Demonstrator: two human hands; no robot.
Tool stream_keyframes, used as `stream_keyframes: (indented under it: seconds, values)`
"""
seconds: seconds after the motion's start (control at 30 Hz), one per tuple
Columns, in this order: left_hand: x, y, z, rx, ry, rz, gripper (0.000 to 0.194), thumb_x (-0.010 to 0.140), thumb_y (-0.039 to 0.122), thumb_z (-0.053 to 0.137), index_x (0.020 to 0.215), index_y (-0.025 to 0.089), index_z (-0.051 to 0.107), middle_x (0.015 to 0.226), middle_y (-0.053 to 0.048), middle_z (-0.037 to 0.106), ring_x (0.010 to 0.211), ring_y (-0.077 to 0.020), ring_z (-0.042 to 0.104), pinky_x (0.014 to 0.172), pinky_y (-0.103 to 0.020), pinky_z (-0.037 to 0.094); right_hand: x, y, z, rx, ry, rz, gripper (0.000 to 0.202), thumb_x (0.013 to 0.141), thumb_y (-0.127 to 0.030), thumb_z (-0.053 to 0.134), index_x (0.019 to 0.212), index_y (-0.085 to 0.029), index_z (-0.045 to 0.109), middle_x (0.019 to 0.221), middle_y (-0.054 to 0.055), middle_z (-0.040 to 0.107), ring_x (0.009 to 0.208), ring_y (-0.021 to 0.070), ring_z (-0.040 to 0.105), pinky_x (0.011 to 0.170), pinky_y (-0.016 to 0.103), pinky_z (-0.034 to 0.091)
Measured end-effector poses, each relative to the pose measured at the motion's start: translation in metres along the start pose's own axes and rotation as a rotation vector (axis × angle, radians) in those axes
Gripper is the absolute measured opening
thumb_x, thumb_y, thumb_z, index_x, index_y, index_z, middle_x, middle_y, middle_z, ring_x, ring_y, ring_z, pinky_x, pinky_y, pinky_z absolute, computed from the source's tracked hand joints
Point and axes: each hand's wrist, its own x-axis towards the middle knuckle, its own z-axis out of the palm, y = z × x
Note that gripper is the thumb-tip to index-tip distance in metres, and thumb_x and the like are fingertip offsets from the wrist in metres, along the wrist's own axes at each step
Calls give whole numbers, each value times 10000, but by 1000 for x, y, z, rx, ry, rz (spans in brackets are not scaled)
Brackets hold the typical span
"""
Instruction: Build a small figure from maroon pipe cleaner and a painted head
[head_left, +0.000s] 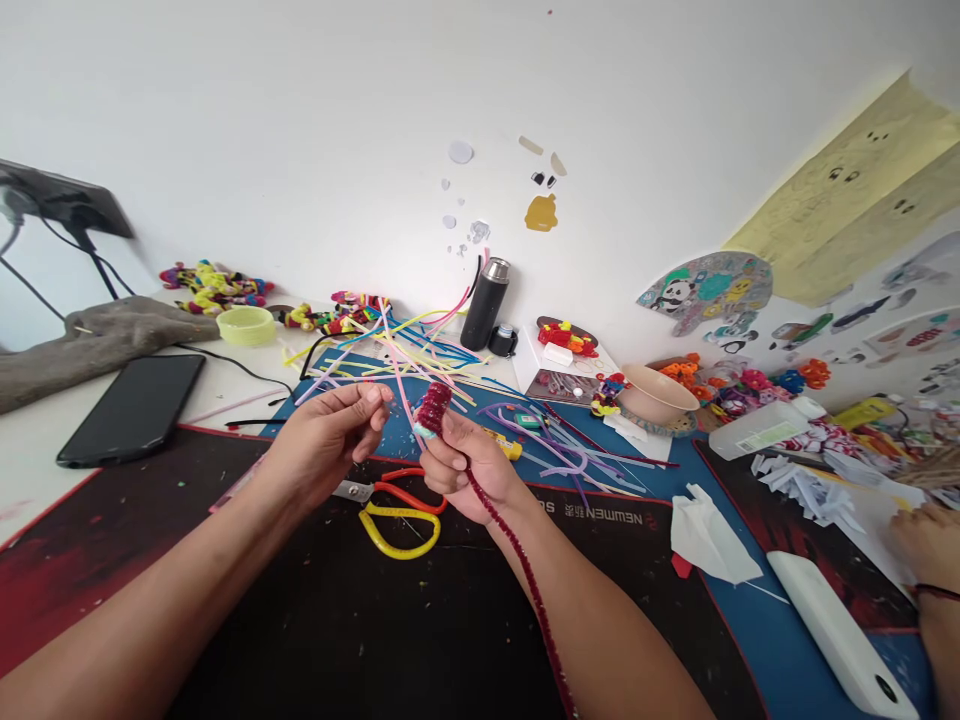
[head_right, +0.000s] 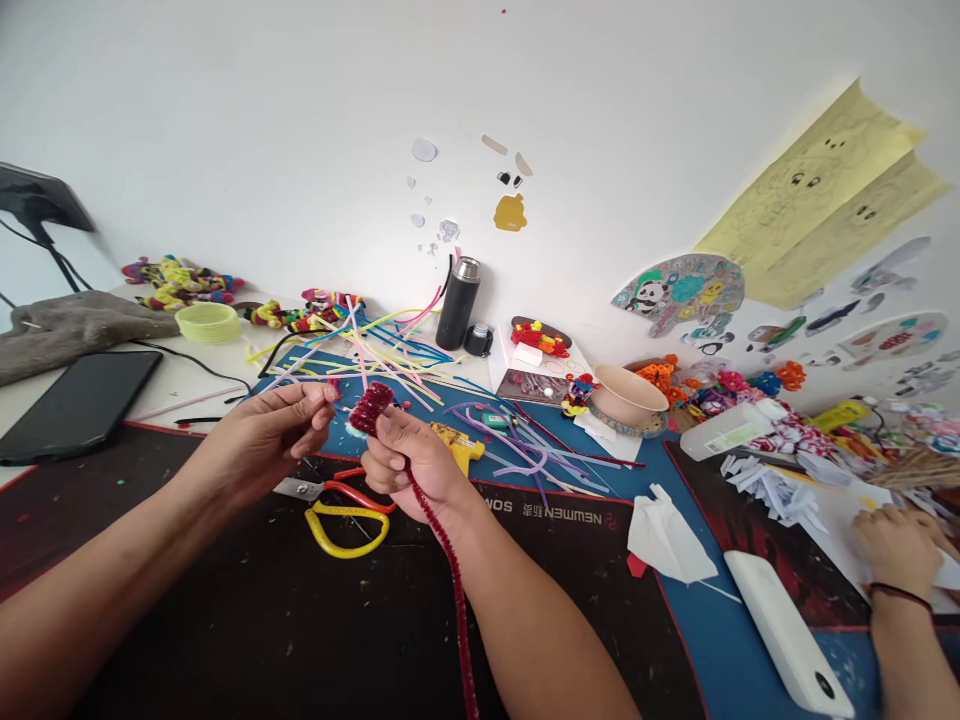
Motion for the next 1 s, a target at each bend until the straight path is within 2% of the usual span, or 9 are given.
stream_keyframes:
  seconds: [0.1,0.2,0.27,0.3,0.43,0.53,0.67,0.83,1.0]
  values:
    - [-2,2,2,80,82,43,487,825,586,980,671,205,717,511,39,505,418,-94,386,415,-231,301,1,0,0,-5,34,-10,531,913,-511,951,876,-243,493,557,-136,352,470,81,163,474,251,118]
    - [-9,3,6,255,149,201,441,883,629,926,791,228,770,632,-3,620,550,-160,519,501,-268,419,2,0,0,-5,68,-9,532,933,-499,934,867,-245,473,559,-135,348,473,81,167,477,251,114]
    - [-16,5,11,408,161,328,361,873,559,961,1033,258,841,836,-27,736,730,-205,619,639,-287,504,2,0,0,1,90,-9,524,935,-494,933,872,-244,477,557,-136,358,469,80,173,474,249,116]
    - [-19,6,13,476,169,382,366,843,525,992,1070,280,843,913,-29,762,794,-220,635,700,-295,520,3,0,0,4,103,-11,529,929,-492,938,868,-244,475,554,-137,366,466,78,178,471,247,119]
    - [-28,6,20,618,136,498,448,665,324,1108,1034,314,855,986,-28,767,834,-254,581,761,-324,479,5,1,0,13,134,-33,589,875,-498,982,836,-241,454,547,-139,403,446,63,192,458,240,129]
    - [-28,4,23,598,131,479,461,591,194,1117,966,318,879,905,-34,743,832,-287,555,768,-339,464,5,2,1,8,158,-28,595,886,-499,976,831,-240,444,548,-141,411,435,54,203,459,234,136]
    - [-27,3,25,550,147,442,416,614,168,1100,936,327,890,885,-46,740,905,-328,604,789,-343,475,5,2,4,6,189,-17,517,914,-473,959,879,-234,501,553,-142,420,431,52,228,467,236,131]
    - [-26,0,23,660,123,460,405,688,297,1085,1020,306,854,836,-6,707,735,-245,563,701,-331,453,4,3,7,6,185,-15,453,891,-452,979,1003,-234,599,554,-145,431,429,57,240,473,241,125]
    - [-26,-7,24,603,26,334,443,823,517,987,1131,274,781,875,-27,793,781,-268,695,695,-342,510,2,2,9,0,136,-44,457,872,-472,992,1038,-221,648,561,-137,439,430,53,236,467,242,116]
